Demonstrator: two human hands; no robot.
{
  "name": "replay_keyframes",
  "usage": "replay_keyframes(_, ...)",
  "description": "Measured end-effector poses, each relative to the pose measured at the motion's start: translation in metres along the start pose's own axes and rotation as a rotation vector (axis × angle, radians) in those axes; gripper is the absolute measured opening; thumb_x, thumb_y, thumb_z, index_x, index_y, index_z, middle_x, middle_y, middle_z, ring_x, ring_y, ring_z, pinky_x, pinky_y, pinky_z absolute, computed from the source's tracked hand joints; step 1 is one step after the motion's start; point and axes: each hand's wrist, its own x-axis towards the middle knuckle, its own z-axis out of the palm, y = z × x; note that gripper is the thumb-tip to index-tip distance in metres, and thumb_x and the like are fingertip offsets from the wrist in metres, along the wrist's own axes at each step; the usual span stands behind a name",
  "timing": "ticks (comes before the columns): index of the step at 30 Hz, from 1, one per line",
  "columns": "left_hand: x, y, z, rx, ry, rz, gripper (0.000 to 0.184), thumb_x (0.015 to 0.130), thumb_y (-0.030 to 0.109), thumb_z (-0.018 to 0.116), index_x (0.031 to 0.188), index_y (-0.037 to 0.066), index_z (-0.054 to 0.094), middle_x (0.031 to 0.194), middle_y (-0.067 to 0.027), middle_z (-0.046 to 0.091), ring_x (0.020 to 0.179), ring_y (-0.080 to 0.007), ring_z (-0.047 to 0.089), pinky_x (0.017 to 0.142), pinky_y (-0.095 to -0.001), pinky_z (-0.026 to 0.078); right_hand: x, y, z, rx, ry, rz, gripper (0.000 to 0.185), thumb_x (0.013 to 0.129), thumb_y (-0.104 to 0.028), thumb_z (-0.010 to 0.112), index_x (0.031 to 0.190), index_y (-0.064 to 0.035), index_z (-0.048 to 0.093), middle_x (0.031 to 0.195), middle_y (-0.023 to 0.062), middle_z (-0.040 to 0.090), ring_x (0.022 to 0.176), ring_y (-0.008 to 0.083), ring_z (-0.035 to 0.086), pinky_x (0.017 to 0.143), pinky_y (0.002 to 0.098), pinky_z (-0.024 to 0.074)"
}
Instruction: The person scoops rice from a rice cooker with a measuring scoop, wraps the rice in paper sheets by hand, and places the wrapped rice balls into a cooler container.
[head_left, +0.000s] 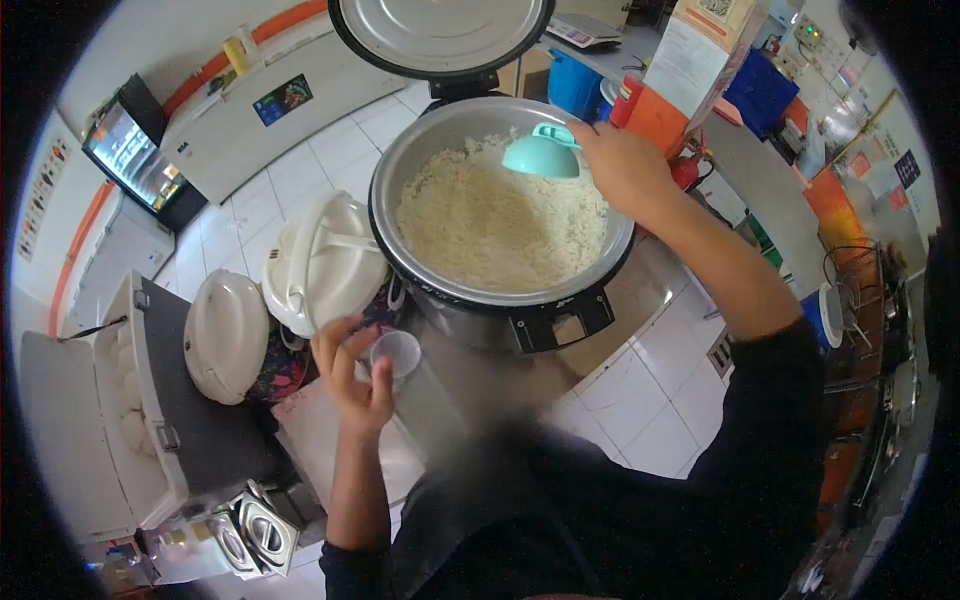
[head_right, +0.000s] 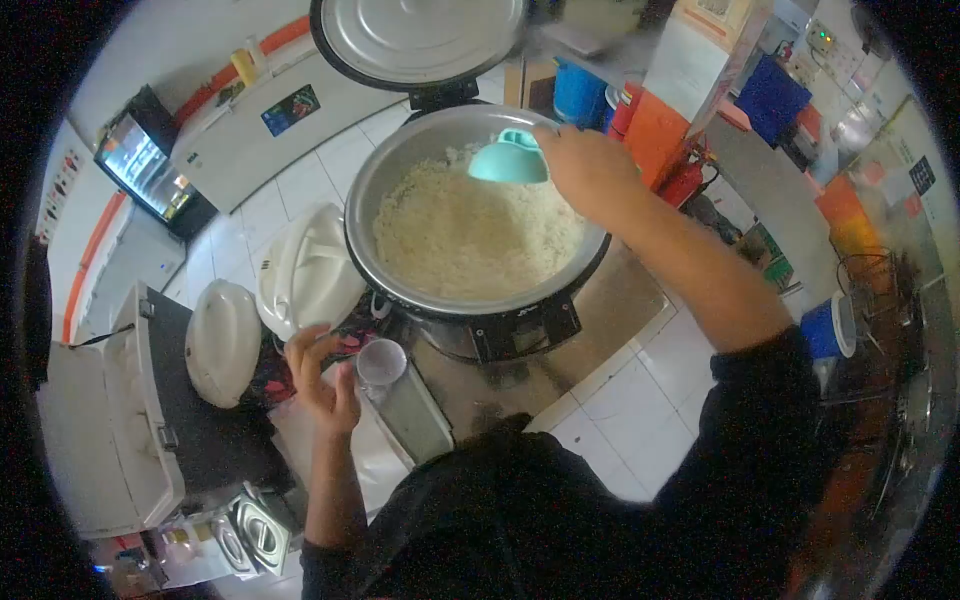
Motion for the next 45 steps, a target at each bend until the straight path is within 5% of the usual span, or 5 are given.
replay_keyframes(3,0.005,0.001,0.069,-0.173,0.218,0.032,0.059,0.096,0.052,0.054,0.125,0.0,0.054,0.137,-0.0273,0.048,0.127,-0.0394,0.046,0.108,-0.0499,0.031,0.016,0.009,0.026,-0.158,-0.135,0.027,0.03,0.094,-0.014,0.052,0.121,-0.002,0.06,0.089,0.0178,0.072,0.082,0.0356,0.072,0.072,0.0483,0.0574)
replay_keyframes(13,0.012,0.002,0.161,-0.033,0.42,0.263,0.073,0.092,0.071,0.046,0.135,0.012,0.049,0.149,-0.0284,0.042,0.141,-0.0438,0.034,0.116,-0.0582,0.015,0.017,0.003,0.046,-0.098,-0.706,-0.229,0.029,0.091,-0.013,0.056,0.116,0.0001,0.062,0.098,0.0201,0.071,0.093,0.0377,0.071,0.076,0.0503,0.0566)
replay_keyframes(26,0.017,0.003,0.168,-0.046,0.459,0.282,0.074,0.091,0.07,0.047,0.137,0.011,0.047,0.146,-0.0299,0.046,0.147,-0.0441,0.028,0.121,-0.0524,0.003,0.004,-0.042,0.037,0.312,-0.857,-0.426,0.031,0.095,-0.021,0.057,0.125,-0.014,0.06,0.095,0.0224,0.07,0.092,0.043,0.067,0.08,0.0525,0.0521)
replay_keyframes(42,0.02,-0.001,0.166,-0.038,0.481,0.329,0.068,0.093,0.065,0.047,0.134,0.012,0.04,0.146,-0.0325,0.043,0.146,-0.0461,0.028,0.121,-0.0534,0.003,0.003,-0.02,0.007,0.757,-0.833,-0.296,0.038,0.094,-0.012,0.055,0.131,-0.0044,0.06,0.118,0.0256,0.066,0.112,0.0418,0.062,0.097,0.0451,0.0482)
replay_keyframes(45,0.022,0.0,0.167,-0.052,0.483,0.349,0.066,0.094,0.064,0.046,0.135,0.012,0.039,0.146,-0.0321,0.043,0.145,-0.0456,0.029,0.121,-0.0537,0.004,0.016,-0.028,0.024,0.56,-0.775,-0.224,0.038,0.094,-0.012,0.055,0.131,-0.0047,0.06,0.117,0.0256,0.066,0.11,0.0416,0.063,0.096,0.045,0.0486)
